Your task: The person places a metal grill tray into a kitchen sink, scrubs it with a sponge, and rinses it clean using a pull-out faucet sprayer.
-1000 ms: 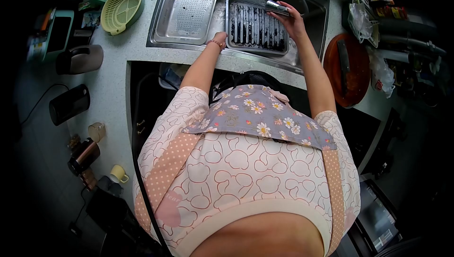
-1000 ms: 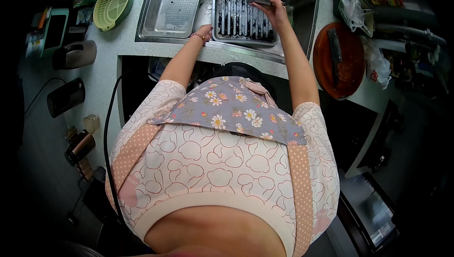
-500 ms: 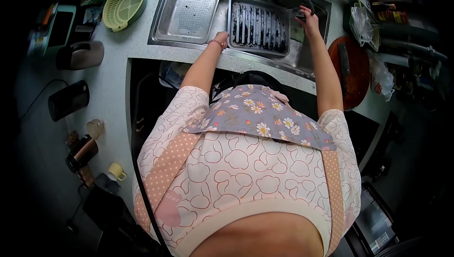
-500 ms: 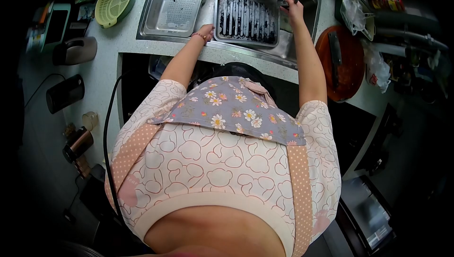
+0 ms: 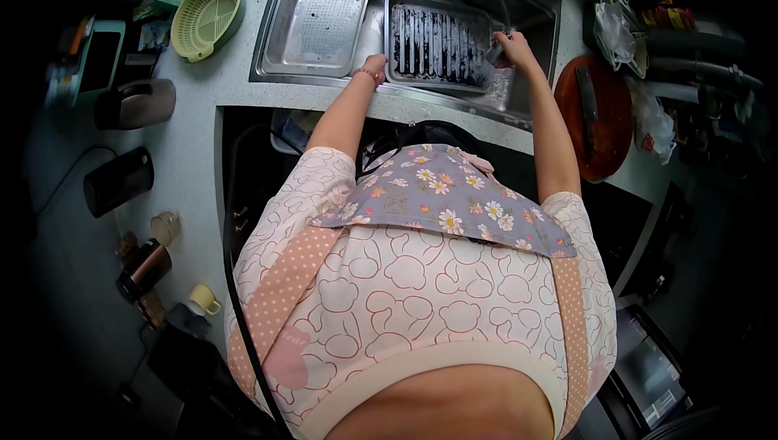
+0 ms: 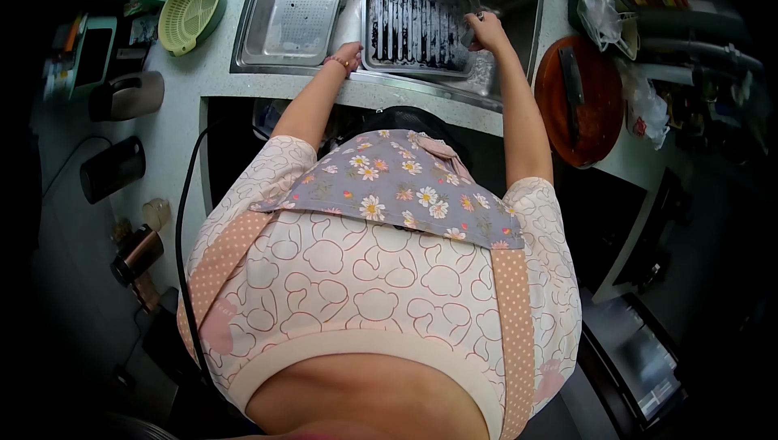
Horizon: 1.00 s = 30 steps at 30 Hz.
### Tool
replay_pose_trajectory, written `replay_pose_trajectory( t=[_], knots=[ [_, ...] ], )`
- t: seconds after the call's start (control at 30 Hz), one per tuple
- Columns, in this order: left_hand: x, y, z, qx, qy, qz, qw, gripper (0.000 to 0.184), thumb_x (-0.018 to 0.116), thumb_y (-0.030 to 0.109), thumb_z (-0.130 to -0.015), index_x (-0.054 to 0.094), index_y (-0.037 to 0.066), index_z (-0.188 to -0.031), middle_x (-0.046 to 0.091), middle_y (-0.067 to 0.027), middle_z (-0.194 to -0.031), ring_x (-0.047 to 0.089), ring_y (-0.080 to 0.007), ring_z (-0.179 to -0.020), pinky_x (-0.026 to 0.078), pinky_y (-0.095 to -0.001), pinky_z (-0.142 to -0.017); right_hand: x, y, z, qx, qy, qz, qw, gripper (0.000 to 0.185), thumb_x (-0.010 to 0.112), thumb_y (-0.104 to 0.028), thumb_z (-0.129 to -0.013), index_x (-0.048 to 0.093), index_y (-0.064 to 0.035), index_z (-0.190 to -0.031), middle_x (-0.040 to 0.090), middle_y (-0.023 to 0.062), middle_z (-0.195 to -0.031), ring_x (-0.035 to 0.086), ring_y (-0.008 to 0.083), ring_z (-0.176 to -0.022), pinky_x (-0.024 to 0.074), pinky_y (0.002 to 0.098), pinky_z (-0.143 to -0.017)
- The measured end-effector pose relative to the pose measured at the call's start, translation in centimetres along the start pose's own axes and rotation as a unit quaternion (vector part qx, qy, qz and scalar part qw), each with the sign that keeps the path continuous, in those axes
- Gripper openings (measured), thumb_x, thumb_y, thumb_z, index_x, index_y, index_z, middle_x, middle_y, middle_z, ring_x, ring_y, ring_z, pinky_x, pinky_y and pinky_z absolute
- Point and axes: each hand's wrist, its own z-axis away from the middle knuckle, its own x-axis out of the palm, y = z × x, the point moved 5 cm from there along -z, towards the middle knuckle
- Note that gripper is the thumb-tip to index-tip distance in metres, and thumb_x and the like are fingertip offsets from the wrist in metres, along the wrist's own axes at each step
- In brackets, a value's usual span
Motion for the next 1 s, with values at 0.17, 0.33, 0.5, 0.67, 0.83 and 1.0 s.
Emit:
replay_pose_trajectory(
  t=[0.17, 0.33, 0.5, 0.67, 0.83, 1.0],
  knots=[
    [-0.1, -0.4, -0.9, -0.028, -0.034, -0.011, 0.999, 0.017, 0.05, 0.022, -0.083, 0.044, 0.007, -0.079, 0.041, -0.0023, -0.063, 0.039, -0.0148, -0.054, 0.027, -0.0288, -0.042, 0.8, -0.1, 0.5, -0.006, -0.01, 0.021, 1.0, 0.034, 0.055, -0.032, -0.08, 0.057, 0.0011, -0.083, 0.052, 0.0097, -0.056, 0.06, 0.0236, -0.044, 0.0472, 0.0305, -0.038],
    [0.2, 0.2, 1.6, -0.028, -0.005, 0.066, 0.997, 0.017, 0.051, 0.022, -0.083, 0.043, 0.008, -0.079, 0.041, -0.0015, -0.064, 0.04, -0.0148, -0.058, 0.028, -0.0283, -0.043, -0.2, -0.7, 0.8, -0.016, 0.063, 0.177, 0.982, 0.039, 0.051, -0.038, -0.08, 0.06, 0.0005, -0.087, 0.059, 0.0144, -0.062, 0.062, 0.0258, -0.048, 0.0499, 0.0346, -0.052],
    [-0.2, -0.2, -0.3, 0.023, -0.009, 0.004, 1.0, 0.016, 0.051, 0.022, -0.083, 0.043, 0.009, -0.079, 0.04, -0.001, -0.064, 0.04, -0.0144, -0.057, 0.028, -0.0272, -0.043, -0.4, -1.1, 0.9, -0.018, 0.122, 0.276, 0.953, 0.04, 0.054, -0.037, -0.079, 0.058, 0.0021, -0.084, 0.061, 0.015, -0.069, 0.063, 0.0245, -0.053, 0.0481, 0.0329, -0.048],
    [0.2, 0.0, 0.1, -0.008, 0.004, 0.017, 1.0, 0.018, 0.05, 0.023, -0.083, 0.042, 0.01, -0.073, 0.037, -0.0007, -0.056, 0.035, -0.0141, -0.046, 0.025, -0.0288, -0.038, 4.9, 1.0, 0.5, -0.039, -0.079, -0.01, 0.996, 0.031, 0.052, -0.031, -0.082, 0.06, -0.0018, -0.083, 0.057, 0.0077, -0.06, 0.057, 0.0172, -0.044, 0.0429, 0.0279, -0.039],
    [0.3, 0.5, 1.9, -0.042, 0.002, 0.031, 0.999, 0.021, 0.048, 0.024, -0.084, 0.043, 0.01, -0.069, 0.036, -0.0023, -0.051, 0.029, -0.0152, -0.038, 0.024, -0.0307, -0.035, 12.0, -1.4, 3.0, -0.034, -0.197, -0.272, 0.941, 0.035, 0.041, -0.026, -0.087, 0.057, -0.0003, -0.104, 0.063, 0.0145, -0.09, 0.062, 0.0201, -0.06, 0.0511, 0.026, -0.058],
    [0.2, -2.2, -5.9, -0.028, -0.038, 0.047, 0.998, 0.024, 0.042, 0.024, -0.08, 0.051, 0.005, -0.067, 0.042, -0.0077, -0.048, 0.038, -0.0181, -0.036, 0.03, -0.0362, -0.038, 15.0, -2.8, 2.9, -0.023, -0.22, -0.385, 0.896, 0.037, 0.044, -0.022, -0.086, 0.053, 0.0041, -0.11, 0.06, 0.0189, -0.101, 0.064, 0.0277, -0.072, 0.0537, 0.0301, -0.065]
  ],
)
